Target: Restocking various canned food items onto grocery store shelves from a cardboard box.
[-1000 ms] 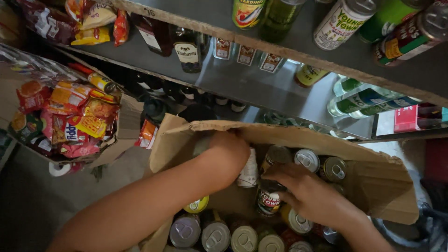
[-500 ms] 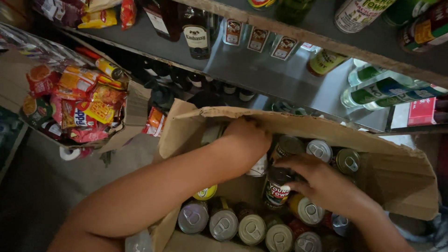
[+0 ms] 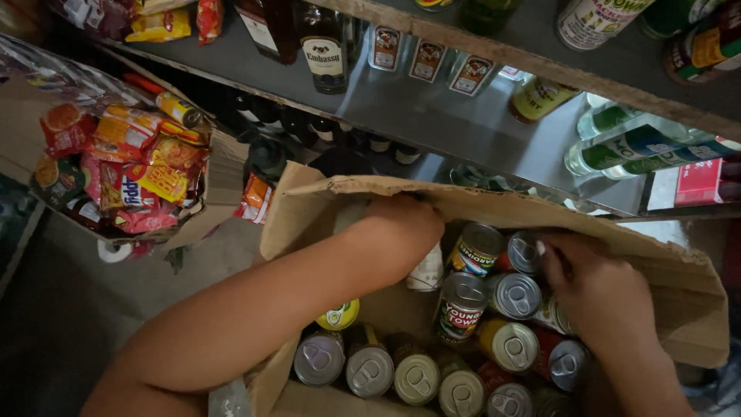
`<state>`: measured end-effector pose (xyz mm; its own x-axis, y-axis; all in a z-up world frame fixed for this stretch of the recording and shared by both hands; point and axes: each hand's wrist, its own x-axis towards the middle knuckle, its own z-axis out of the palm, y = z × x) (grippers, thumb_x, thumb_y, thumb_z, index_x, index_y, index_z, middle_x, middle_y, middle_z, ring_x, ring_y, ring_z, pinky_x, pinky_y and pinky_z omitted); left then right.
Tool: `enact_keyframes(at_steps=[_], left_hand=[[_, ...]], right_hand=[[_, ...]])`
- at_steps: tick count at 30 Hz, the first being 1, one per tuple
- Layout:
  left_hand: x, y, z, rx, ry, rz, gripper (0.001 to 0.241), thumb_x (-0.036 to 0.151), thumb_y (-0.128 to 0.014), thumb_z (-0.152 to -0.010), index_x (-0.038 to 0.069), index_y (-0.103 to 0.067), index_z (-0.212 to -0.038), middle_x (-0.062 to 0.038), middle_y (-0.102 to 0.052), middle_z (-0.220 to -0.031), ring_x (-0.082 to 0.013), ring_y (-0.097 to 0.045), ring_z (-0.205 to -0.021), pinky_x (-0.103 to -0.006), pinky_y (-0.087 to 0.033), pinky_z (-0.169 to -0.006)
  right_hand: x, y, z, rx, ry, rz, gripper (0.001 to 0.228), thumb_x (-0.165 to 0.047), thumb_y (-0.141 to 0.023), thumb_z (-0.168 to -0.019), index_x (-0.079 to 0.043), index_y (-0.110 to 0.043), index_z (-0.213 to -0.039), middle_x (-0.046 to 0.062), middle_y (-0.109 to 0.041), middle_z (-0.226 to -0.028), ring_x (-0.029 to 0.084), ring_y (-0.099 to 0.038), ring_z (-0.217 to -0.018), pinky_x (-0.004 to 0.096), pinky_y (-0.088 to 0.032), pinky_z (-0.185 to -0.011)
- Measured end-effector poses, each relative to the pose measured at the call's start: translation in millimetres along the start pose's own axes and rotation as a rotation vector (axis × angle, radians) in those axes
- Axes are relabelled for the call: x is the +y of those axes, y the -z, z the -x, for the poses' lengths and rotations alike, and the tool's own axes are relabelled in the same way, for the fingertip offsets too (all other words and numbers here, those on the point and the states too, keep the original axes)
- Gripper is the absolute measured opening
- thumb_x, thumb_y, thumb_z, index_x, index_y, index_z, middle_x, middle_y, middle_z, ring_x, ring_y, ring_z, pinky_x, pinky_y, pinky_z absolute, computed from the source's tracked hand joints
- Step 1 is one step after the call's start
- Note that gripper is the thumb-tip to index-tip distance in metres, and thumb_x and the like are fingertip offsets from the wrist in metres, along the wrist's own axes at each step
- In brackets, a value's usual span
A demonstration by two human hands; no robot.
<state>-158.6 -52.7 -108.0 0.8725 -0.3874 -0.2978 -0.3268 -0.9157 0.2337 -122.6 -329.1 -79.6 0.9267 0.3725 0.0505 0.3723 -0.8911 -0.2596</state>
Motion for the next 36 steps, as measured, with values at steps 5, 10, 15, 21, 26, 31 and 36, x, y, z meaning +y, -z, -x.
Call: enact_keyframes(at_steps=[5, 10, 15, 21, 26, 31, 36], left_hand=[[-13.0, -6.3, 13.7, 0.003, 0.114, 0.031, 0.017, 0.013, -0.068, -0.087, 0.006, -0.076, -0.100, -0.017, -0.075, -0.103, -0.0326, -0.073, -0.097, -0.0441, -0.058, -0.083], [-10.8, 4.5, 7.7, -0.099, 0.165, 0.005, 0.023, 0.010, -0.070, -0.082, 0.006, -0.077, -0.103, -0.017, -0.074, -0.108, -0.0321, -0.072, -0.100, -0.0437, -0.057, -0.084], [-12.4, 4.9, 0.6, -0.111, 0.125, -0.015, 0.042, 0.021, -0.077, -0.084, 0.002, -0.070, -0.121, -0.019, -0.071, -0.119, -0.0328, -0.070, -0.108, -0.0423, -0.056, -0.088], [0.5, -25.3, -2.9, -0.183, 0.080, -0.070, 0.042, 0.022, -0.074, -0.085, 0.005, -0.070, -0.123, -0.018, -0.068, -0.126, -0.0338, -0.065, -0.115, -0.0443, -0.052, -0.093], [4.3, -38.5, -8.6, -0.194, 0.069, -0.145, 0.042, 0.024, -0.072, -0.085, 0.007, -0.071, -0.124, -0.017, -0.065, -0.131, -0.0345, -0.061, -0.120, -0.0460, -0.049, -0.098], [-1.4, -36.1, -25.3, -0.183, 0.064, -0.241, 0.042, 0.026, -0.070, -0.086, 0.010, -0.071, -0.125, -0.016, -0.062, -0.136, -0.0352, -0.058, -0.125, -0.0476, -0.046, -0.102], [-4.4, -57.2, -31.8, -0.094, -0.038, -0.123, 0.034, 0.022, -0.067, -0.087, 0.012, -0.073, -0.118, -0.017, -0.069, -0.124, -0.0375, -0.063, -0.118, -0.0503, -0.048, -0.101]], right_hand=[[-7.3, 3.1, -4.0, -0.139, -0.010, 0.171, 0.032, -0.037, -0.068, -0.092, -0.024, -0.073, -0.120, 0.018, -0.074, -0.088, 0.044, -0.070, -0.078, 0.054, -0.057, -0.070], [-9.2, 1.4, -3.3, -0.163, 0.017, 0.042, 0.031, -0.031, -0.068, -0.091, -0.020, -0.072, -0.120, 0.016, -0.075, -0.097, 0.040, -0.072, -0.086, 0.050, -0.059, -0.074], [-19.1, 2.7, -1.7, -0.275, 0.149, -0.296, 0.030, -0.023, -0.070, -0.089, -0.012, -0.072, -0.116, 0.012, -0.073, -0.110, 0.031, -0.073, -0.092, 0.042, -0.060, -0.077], [-30.5, -7.4, 2.0, -0.434, 0.444, -0.150, 0.050, -0.033, -0.078, -0.077, -0.016, -0.070, -0.123, 0.012, -0.064, -0.122, 0.036, -0.063, -0.111, 0.046, -0.052, -0.090], [-43.5, -15.3, 0.7, -0.571, 0.552, -0.092, 0.079, -0.037, -0.080, -0.077, -0.008, -0.053, -0.145, 0.018, -0.056, -0.133, 0.042, -0.052, -0.120, 0.049, -0.043, -0.099], [-51.2, -11.5, 0.6, -0.717, 0.487, -0.058, 0.079, -0.037, -0.082, -0.079, -0.008, -0.050, -0.145, 0.017, -0.049, -0.142, 0.041, -0.044, -0.126, 0.049, -0.037, -0.105], [-35.8, -21.7, 7.1, -0.723, 0.544, -0.140, 0.078, -0.030, -0.085, -0.076, -0.010, -0.054, -0.144, 0.018, -0.047, -0.144, 0.044, -0.040, -0.134, 0.054, -0.030, -0.110]])
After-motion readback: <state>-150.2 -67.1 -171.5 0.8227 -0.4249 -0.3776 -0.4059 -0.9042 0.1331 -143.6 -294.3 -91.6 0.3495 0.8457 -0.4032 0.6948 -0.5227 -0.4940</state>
